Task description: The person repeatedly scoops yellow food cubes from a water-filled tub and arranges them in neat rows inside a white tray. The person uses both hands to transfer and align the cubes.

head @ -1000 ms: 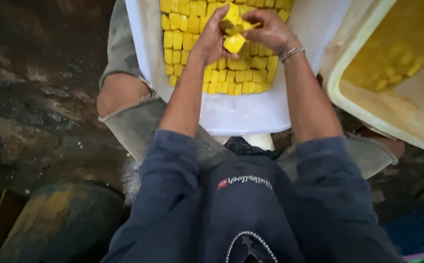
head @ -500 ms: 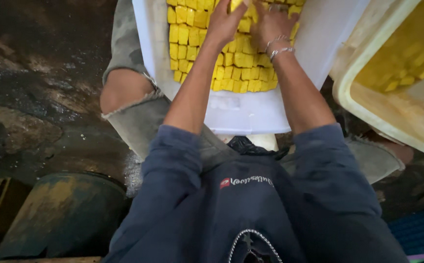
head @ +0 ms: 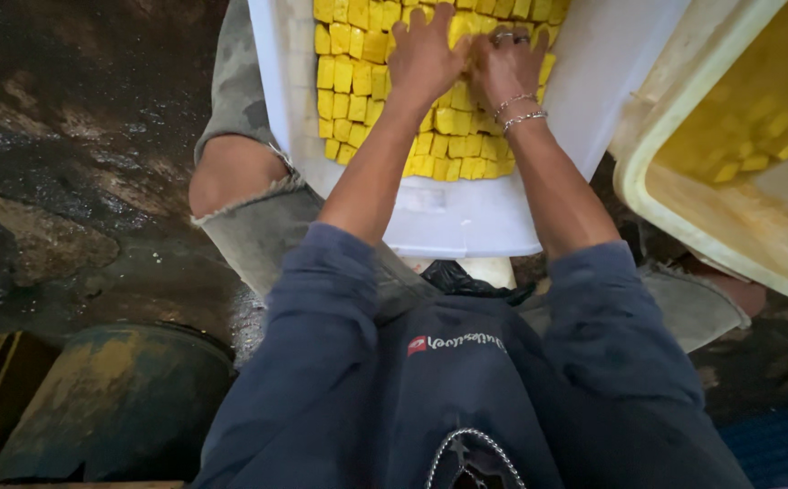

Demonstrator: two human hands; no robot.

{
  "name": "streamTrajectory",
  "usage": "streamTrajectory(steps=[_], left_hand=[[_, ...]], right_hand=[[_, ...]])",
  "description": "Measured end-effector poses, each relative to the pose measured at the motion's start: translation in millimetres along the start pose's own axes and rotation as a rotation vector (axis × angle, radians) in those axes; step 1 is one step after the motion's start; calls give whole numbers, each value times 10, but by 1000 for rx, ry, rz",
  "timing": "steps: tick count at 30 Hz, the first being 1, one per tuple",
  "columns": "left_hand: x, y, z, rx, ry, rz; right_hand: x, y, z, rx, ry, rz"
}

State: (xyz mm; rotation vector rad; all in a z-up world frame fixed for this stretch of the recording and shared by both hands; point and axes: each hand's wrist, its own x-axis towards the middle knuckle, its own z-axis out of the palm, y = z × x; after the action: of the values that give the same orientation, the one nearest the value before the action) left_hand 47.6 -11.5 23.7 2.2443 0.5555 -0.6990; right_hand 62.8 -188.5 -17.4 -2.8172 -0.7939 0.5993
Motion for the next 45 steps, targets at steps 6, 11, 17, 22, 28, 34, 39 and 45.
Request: streamTrajectory(steps=[6, 11, 17, 22, 28, 34, 39, 45], left_hand=[[-17, 89, 214, 124, 56, 47], [-30, 150, 357, 117, -135, -18], [-51, -256, 396, 0, -156, 121], [96, -339, 142, 52, -232, 125], [83, -285, 5, 23, -188, 135], [50, -279, 126, 32, -113, 201], [33, -381, 216, 193, -141, 217], [90, -449, 311, 53, -106, 273]], right_hand=[[-129, 49, -174, 24, -165, 66], [-12, 24, -351, 250, -205, 49], [-20, -18, -270, 201, -289, 40], [128, -14, -293, 285, -112, -40], [146, -45, -302, 378, -80, -169], [107, -23, -417, 224, -176, -99], [-15, 134, -219, 184, -106, -199], [45, 407, 32, 228, -270, 35]])
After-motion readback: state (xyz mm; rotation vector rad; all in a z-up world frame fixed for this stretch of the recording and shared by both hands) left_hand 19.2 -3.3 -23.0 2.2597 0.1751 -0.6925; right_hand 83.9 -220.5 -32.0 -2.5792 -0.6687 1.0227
